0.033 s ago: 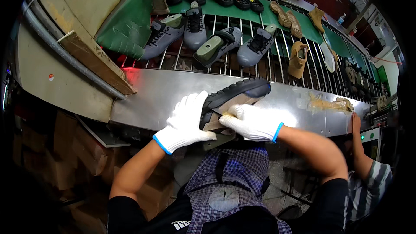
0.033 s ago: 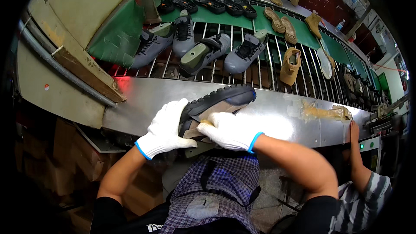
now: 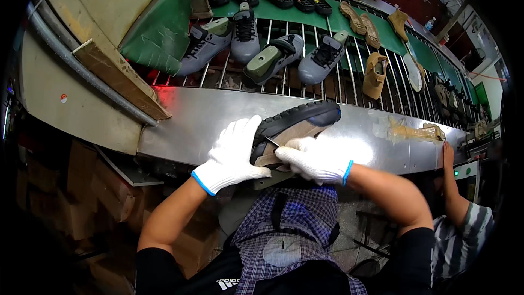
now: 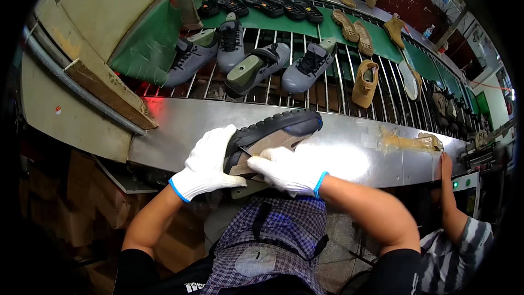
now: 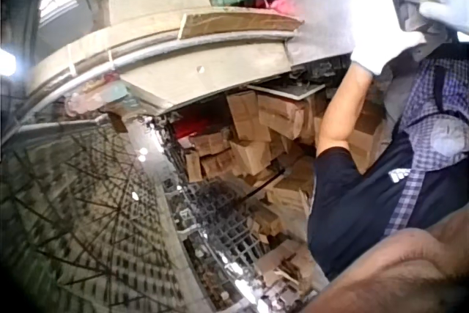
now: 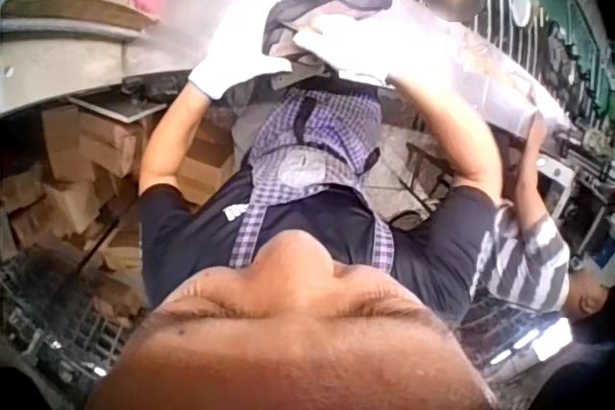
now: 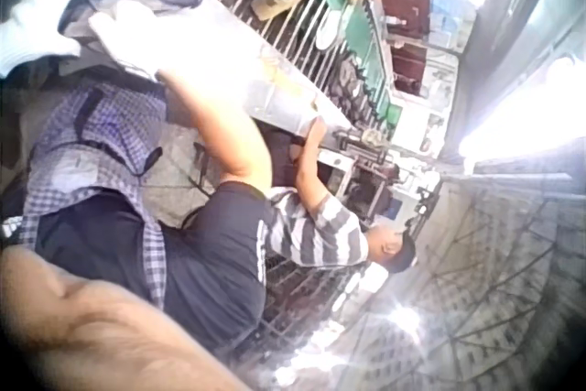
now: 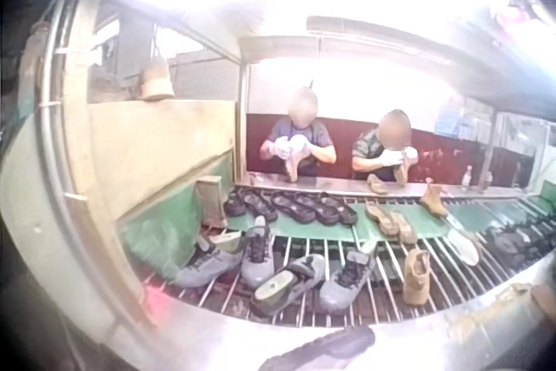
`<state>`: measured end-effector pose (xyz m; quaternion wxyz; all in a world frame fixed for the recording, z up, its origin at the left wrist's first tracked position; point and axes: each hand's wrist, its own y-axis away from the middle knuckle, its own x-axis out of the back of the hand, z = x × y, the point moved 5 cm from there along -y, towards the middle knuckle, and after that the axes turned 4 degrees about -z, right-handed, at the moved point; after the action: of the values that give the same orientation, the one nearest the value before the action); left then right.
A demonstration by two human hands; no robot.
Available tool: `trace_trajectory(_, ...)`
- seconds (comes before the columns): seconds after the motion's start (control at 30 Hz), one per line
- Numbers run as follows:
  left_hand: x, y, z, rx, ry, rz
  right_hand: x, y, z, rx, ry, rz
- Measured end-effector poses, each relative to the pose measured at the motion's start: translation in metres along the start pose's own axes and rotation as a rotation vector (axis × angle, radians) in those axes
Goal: The person picks up a shoe from a rack, carries it to an assembly line, and then uses a small blade to trim material from around the sole while holding the shoe by hand.
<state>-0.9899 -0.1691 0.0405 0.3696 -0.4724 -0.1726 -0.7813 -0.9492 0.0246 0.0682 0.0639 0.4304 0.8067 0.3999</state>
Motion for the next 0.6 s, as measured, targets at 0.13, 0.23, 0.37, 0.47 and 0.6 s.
trace_trajectory(0.13,0.003,-0.004,0.004,-0.076,0.003,-0.006,0.000,-0.012,0.019,0.200,0.132,0.073)
trace_trajectory(0.23,0.000,0.001,0.003,-0.117,-0.032,0.079,0.000,0.013,-0.018,0.419,0.679,0.284)
trace_trajectory(0.37,-0.008,0.005,0.002,-0.179,-0.098,0.234,-0.036,0.009,-0.021,0.739,1.032,0.575)
trace_trajectory(0.47,-0.006,0.006,0.002,-0.231,-0.146,0.312,-0.075,0.009,-0.029,0.656,1.010,0.523)
trace_trajectory(0.6,-0.005,0.009,0.000,-0.247,-0.137,0.315,-0.059,0.002,-0.012,0.500,0.583,0.305)
